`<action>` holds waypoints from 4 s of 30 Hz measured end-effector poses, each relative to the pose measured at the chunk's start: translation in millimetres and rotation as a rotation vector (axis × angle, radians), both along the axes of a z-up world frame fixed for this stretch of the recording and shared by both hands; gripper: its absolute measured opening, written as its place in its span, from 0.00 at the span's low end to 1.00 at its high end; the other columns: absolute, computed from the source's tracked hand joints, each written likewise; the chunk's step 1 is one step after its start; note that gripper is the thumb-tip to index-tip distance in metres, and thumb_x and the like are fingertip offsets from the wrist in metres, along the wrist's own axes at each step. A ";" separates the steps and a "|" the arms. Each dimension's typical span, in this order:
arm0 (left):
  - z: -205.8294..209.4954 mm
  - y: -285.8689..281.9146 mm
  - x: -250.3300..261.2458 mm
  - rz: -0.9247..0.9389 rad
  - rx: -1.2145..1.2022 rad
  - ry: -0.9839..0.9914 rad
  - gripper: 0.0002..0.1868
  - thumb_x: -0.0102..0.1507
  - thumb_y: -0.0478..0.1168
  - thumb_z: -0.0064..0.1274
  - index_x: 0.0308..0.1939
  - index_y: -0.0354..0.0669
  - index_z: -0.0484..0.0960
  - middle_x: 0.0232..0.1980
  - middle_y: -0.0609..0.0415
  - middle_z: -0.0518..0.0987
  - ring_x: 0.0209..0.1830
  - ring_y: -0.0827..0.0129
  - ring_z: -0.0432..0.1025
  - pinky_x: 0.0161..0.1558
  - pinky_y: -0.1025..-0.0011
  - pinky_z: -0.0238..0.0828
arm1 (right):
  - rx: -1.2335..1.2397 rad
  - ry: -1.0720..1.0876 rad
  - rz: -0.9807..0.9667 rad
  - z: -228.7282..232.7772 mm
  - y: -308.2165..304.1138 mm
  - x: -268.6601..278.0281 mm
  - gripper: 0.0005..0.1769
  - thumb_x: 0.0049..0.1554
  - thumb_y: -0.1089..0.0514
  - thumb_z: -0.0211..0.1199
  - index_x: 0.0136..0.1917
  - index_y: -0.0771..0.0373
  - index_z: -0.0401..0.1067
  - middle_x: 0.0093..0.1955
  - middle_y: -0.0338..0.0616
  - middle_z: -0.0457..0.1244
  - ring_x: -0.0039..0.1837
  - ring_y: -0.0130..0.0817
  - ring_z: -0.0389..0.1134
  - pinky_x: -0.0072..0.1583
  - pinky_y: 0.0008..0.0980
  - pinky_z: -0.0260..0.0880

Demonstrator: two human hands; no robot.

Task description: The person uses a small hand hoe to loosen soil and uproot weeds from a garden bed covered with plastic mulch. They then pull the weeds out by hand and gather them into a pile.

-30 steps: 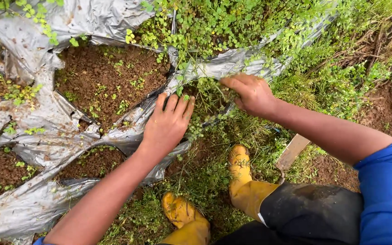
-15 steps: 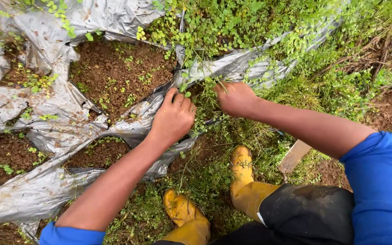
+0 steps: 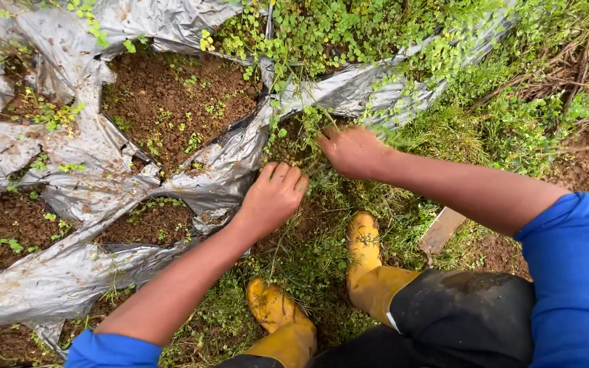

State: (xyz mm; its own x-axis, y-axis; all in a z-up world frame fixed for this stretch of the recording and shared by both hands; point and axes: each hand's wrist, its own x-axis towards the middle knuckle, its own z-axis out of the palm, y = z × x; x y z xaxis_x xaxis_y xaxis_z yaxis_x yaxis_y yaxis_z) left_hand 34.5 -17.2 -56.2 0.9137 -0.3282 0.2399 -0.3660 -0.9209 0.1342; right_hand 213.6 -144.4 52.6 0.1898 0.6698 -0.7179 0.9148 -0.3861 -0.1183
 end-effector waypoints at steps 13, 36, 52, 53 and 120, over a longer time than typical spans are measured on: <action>61.6 -11.6 -27.8 -0.140 -0.243 0.479 0.08 0.71 0.35 0.46 0.48 0.38 0.82 0.43 0.42 0.82 0.49 0.53 0.81 0.55 0.53 0.79 | 0.265 0.236 -0.355 -19.5 -12.2 20.0 0.25 0.57 0.70 0.62 0.68 0.75 0.67 0.55 0.71 0.66 0.40 0.46 0.75 0.42 0.40 0.81; 30.4 -36.2 -72.0 -0.122 -0.130 0.734 0.12 0.62 0.45 0.64 0.39 0.39 0.90 0.37 0.42 0.83 0.39 0.54 0.79 0.44 0.61 0.79 | 0.241 0.078 0.006 -38.3 3.2 -27.5 0.27 0.64 0.54 0.58 0.71 0.71 0.62 0.66 0.69 0.62 0.39 0.37 0.75 0.37 0.33 0.81; 72.7 16.1 -31.8 0.138 0.039 0.278 0.11 0.68 0.45 0.57 0.43 0.40 0.87 0.45 0.47 0.80 0.52 0.55 0.77 0.53 0.58 0.78 | 0.129 0.198 -0.332 -2.0 -26.7 27.8 0.12 0.60 0.68 0.52 0.53 0.78 0.73 0.40 0.60 0.67 0.32 0.42 0.73 0.32 0.31 0.75; 67.9 13.8 -30.3 0.138 0.037 0.220 0.08 0.67 0.42 0.56 0.43 0.43 0.86 0.42 0.49 0.80 0.49 0.56 0.78 0.49 0.59 0.78 | 0.063 0.207 -0.290 -25.6 -49.3 29.8 0.13 0.59 0.67 0.55 0.54 0.78 0.73 0.40 0.60 0.67 0.33 0.41 0.73 0.34 0.30 0.75; 149.1 90.4 13.3 0.300 -0.609 -0.200 0.12 0.71 0.37 0.52 0.56 0.35 0.80 0.36 0.47 0.82 0.33 0.57 0.78 0.43 0.57 0.76 | 0.329 0.082 -0.075 22.8 2.0 -25.9 0.25 0.58 0.74 0.50 0.69 0.80 0.62 0.62 0.76 0.63 0.61 0.61 0.72 0.57 0.52 0.78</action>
